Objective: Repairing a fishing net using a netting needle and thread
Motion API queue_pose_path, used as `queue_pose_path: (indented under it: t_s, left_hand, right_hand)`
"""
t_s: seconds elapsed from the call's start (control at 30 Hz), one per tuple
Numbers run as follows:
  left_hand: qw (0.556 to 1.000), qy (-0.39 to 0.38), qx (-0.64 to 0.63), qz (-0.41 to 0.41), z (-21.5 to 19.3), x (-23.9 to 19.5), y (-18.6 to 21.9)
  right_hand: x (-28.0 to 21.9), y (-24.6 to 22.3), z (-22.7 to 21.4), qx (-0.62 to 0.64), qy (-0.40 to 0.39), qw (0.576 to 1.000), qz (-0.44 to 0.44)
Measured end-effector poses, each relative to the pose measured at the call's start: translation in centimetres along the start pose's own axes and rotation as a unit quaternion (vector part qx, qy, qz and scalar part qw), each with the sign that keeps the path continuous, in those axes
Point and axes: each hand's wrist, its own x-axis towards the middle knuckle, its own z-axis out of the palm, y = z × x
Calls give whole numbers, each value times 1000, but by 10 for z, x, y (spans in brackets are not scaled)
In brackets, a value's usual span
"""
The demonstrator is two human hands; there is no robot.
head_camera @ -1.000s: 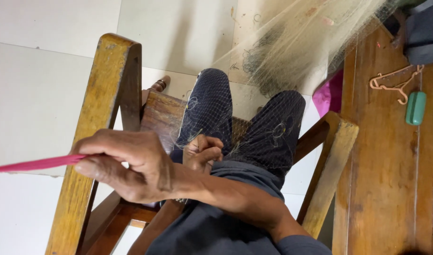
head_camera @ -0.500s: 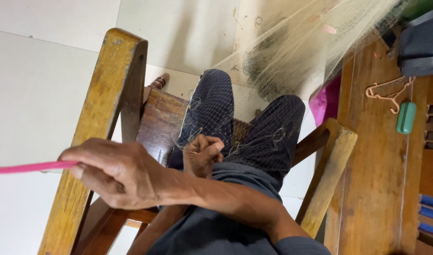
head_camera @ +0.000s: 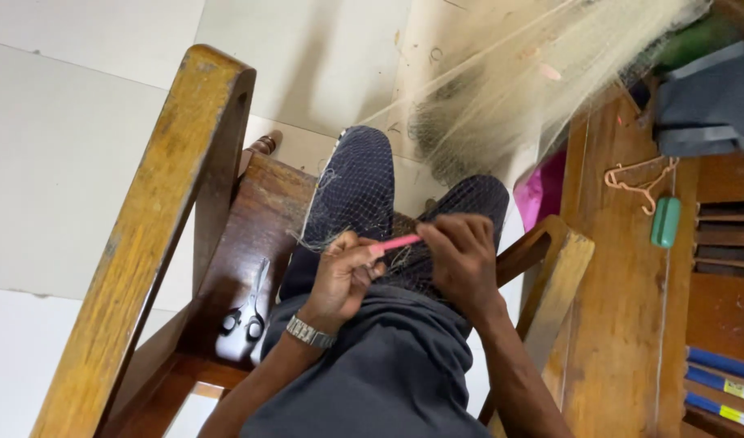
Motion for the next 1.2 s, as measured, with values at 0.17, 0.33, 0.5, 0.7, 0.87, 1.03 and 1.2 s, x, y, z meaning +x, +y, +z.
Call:
queue_pose_path:
  t_s: [0.17,0.33,0.5,0.7,0.87,1.03,1.2]
  left_hand:
    - [999,-31,-12,-17,5,-1,3]
    - [999,-44,-2,1,8,-1,5]
    - [998,-58,7,15,6,0,3]
    - [997,-67,13,29,8,-3,6]
    - [997,-75,1,31,8,-3,5]
    - [997,-73,1,29,7,-5,5]
    - [997,-76,-6,18,6,-3,0]
  right_hand:
    - [-54,3,3,-5,-18,997,73]
    - [-55,-6,3,3,-7,994,113]
    - [-51,-6,3,26,17,992,124]
    - [-48,-5,0,37,20,991,124]
    - [-56,1,4,32,20,991,125]
    - [-55,-1,4,50,28,990,126]
    - [-56,-2,9,74,37,985,149]
